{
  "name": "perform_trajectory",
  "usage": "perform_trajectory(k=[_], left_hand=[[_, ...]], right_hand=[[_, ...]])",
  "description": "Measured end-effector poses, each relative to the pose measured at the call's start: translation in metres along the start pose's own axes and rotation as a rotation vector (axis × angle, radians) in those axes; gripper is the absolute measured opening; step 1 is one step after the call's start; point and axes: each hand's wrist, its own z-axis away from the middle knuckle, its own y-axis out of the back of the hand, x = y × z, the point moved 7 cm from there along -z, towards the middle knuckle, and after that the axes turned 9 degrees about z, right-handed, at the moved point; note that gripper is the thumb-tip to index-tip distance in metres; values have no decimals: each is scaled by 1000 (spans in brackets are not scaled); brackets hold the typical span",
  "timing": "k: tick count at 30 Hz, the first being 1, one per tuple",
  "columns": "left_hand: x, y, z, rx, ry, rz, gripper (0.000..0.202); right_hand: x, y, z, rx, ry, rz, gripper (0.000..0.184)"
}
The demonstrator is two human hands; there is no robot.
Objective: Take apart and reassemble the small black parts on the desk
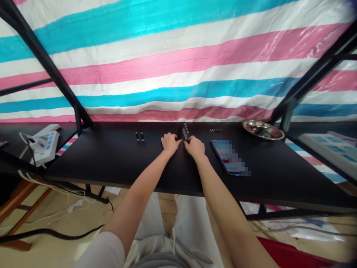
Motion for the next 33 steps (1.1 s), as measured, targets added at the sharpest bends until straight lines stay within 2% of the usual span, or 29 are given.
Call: perform_trajectory(k=[4,8,11,14,16,19,25,30,33], left_hand=[[0,12,11,-10,-152,-13,33],[-6,40,31,105,-313,104,59],[-25,67,41,235,-220,226,66],[-47,91,44,398,-46,334,56],[-58,100,44,461,46,362,46],[-67,103,41,470,94,360,39],[-77,94,36,408,166,393,35],[-84,89,31,396,188,459,39],[-86,83,27,370,174,534,45]], right_hand=[[0,4,2,-11,-29,-15,28],[-3,2,3,-8,-11,-50,28],[-9,3,4,32,36,-71,30],[-16,6,8,84,98,-99,31],[-21,8,10,119,139,-119,31],[-25,9,12,157,179,-139,32],[-26,8,13,154,187,-141,31],[-27,8,13,155,199,-149,33],[-30,6,13,159,255,-176,34]])
